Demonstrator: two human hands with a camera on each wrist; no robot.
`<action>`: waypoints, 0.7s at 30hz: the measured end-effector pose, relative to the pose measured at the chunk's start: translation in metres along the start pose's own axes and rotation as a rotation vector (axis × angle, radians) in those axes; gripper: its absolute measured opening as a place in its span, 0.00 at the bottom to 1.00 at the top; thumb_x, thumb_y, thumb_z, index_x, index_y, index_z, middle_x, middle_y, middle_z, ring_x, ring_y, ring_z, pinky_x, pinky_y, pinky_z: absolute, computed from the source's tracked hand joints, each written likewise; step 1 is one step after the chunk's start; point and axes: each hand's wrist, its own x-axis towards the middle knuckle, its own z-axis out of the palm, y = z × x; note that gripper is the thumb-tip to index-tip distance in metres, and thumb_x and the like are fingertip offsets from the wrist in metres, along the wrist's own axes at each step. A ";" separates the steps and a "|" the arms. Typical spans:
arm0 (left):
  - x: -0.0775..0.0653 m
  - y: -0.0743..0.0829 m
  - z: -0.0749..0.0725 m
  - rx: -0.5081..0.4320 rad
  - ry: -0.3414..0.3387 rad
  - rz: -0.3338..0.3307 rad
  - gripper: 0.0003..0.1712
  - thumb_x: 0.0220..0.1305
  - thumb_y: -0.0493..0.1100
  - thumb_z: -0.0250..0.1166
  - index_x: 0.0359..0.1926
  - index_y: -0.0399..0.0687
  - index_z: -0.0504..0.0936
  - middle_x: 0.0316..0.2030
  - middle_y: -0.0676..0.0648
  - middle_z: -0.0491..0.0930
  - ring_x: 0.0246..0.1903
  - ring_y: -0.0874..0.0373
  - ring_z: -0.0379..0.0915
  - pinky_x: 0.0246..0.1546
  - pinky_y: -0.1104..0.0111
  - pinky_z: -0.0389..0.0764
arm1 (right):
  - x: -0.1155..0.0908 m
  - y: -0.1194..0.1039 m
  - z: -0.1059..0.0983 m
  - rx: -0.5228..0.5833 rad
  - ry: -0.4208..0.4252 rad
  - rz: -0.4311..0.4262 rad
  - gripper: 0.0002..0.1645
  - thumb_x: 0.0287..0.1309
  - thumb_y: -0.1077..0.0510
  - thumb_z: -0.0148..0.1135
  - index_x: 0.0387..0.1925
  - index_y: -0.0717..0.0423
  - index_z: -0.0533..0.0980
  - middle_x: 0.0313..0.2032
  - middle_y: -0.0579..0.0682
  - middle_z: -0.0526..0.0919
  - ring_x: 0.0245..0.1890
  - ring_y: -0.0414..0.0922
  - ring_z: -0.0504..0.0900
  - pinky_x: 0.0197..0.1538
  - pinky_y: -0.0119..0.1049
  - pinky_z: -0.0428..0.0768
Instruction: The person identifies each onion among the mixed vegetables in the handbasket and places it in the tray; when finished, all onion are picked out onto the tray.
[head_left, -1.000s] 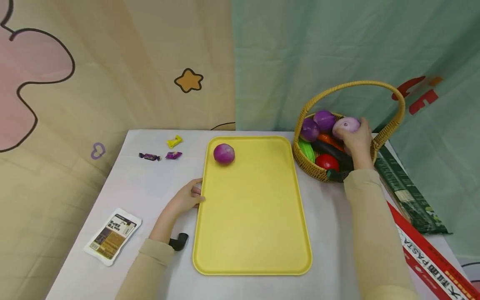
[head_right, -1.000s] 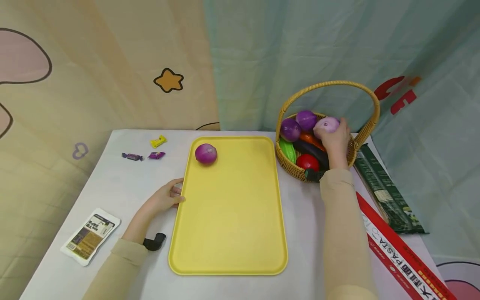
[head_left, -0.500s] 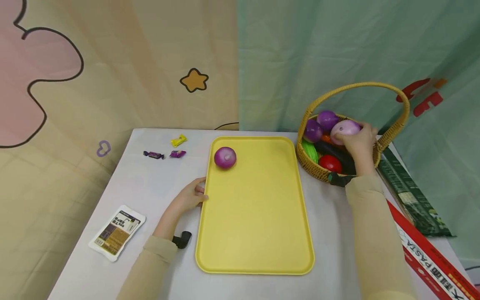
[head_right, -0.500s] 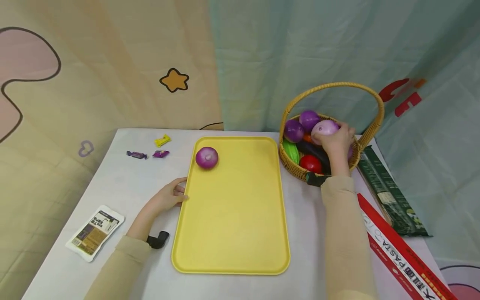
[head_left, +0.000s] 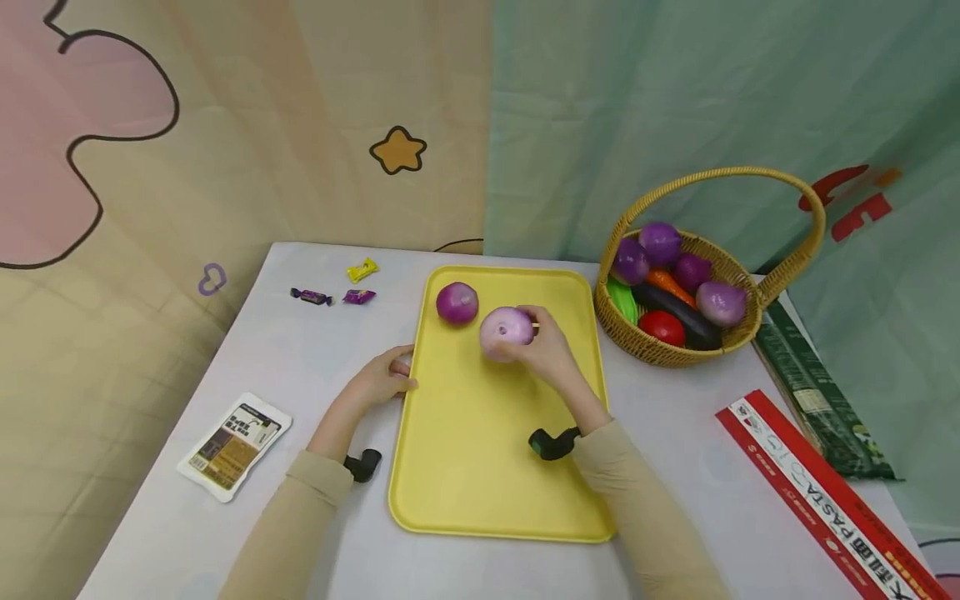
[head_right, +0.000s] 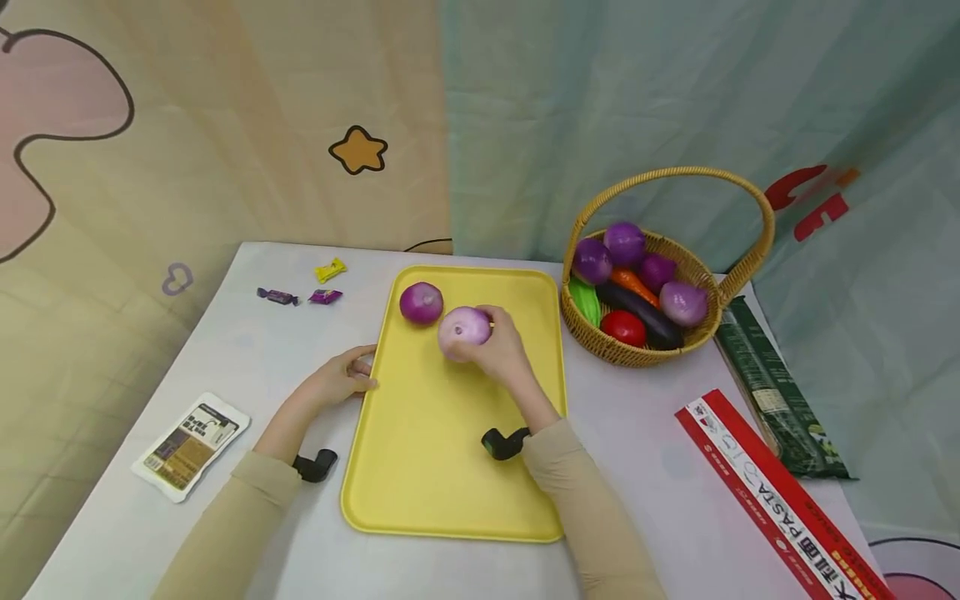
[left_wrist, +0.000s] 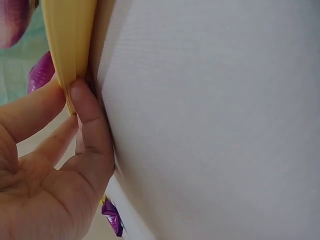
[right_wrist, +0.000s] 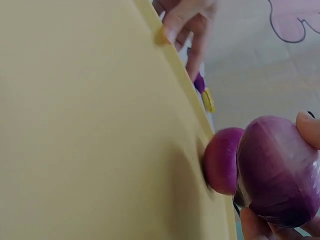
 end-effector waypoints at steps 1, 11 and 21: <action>0.001 -0.001 0.000 -0.006 0.000 0.001 0.38 0.65 0.35 0.63 0.74 0.43 0.60 0.44 0.40 0.74 0.36 0.56 0.74 0.39 0.69 0.80 | 0.002 0.000 0.013 0.007 -0.016 0.002 0.48 0.48 0.53 0.75 0.68 0.59 0.63 0.63 0.59 0.70 0.57 0.55 0.73 0.59 0.48 0.77; 0.004 -0.004 0.001 -0.072 -0.007 0.021 0.36 0.65 0.33 0.62 0.72 0.36 0.61 0.46 0.38 0.74 0.39 0.55 0.75 0.44 0.66 0.84 | 0.011 0.004 0.063 -0.073 -0.078 0.039 0.46 0.51 0.47 0.73 0.67 0.60 0.64 0.63 0.60 0.73 0.59 0.54 0.75 0.61 0.48 0.77; 0.007 -0.005 0.002 -0.073 -0.016 0.023 0.35 0.66 0.34 0.61 0.72 0.37 0.61 0.48 0.37 0.73 0.42 0.54 0.74 0.46 0.66 0.84 | 0.013 0.003 0.058 -0.047 -0.128 0.051 0.50 0.53 0.50 0.71 0.71 0.61 0.58 0.63 0.60 0.72 0.62 0.55 0.74 0.61 0.48 0.78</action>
